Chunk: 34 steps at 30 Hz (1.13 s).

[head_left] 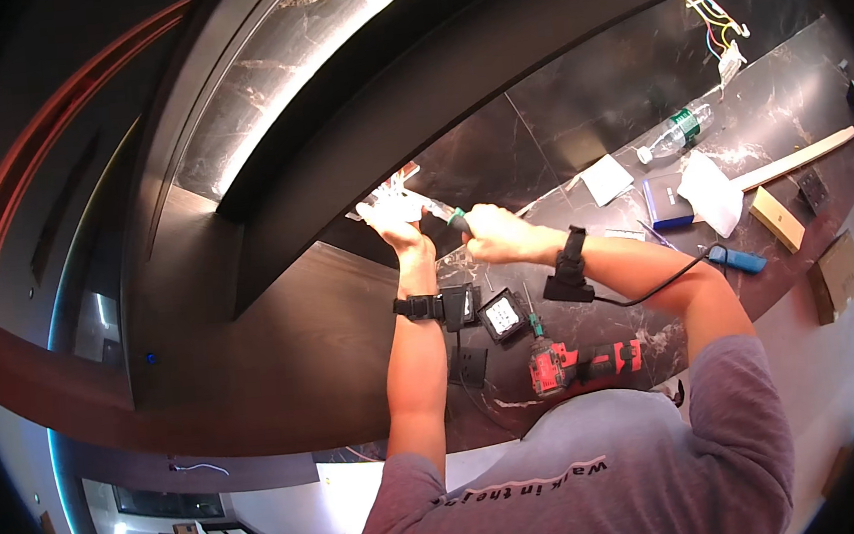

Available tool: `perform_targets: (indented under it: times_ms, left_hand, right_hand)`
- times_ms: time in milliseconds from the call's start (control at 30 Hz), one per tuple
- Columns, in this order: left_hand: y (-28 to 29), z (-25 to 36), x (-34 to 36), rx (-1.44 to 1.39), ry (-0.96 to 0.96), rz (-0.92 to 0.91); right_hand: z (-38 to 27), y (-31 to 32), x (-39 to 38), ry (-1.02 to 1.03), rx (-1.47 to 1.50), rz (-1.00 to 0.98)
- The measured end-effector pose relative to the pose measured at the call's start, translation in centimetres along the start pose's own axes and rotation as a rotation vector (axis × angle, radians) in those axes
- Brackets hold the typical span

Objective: Installing and wiring an electrical outlet or switch on a wall.

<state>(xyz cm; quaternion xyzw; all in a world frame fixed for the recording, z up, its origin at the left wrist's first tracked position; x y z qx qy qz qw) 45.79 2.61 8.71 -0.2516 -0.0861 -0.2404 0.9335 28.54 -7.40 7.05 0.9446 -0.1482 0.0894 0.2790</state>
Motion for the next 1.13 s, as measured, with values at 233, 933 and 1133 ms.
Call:
perform_targets:
  times_ms: [233,933,1133]
  left_hand:
    - [-1.5,-0.2,-0.7,0.117,-0.022,0.185]
    - [-2.9,0.4,-1.3,-0.106,-0.052,0.091]
    - [-3.4,1.2,-1.8,-0.143,0.127,0.142]
  right_hand:
    - [-0.4,5.6,-0.8,-0.029,-0.319,-0.021]
    - [1.8,3.8,2.2,0.022,-0.128,-0.092]
    - [5.3,0.3,2.9,-0.119,0.478,-0.232]
Point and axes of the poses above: each hand's wrist, its own x-axis towards the middle knuckle, its own y-axis out of the back of the hand, z = x × y, the point moved 2 cm from there along x, towards the middle knuckle, and after that the axes turned 2 degrees about x, right-handed, at the moved point
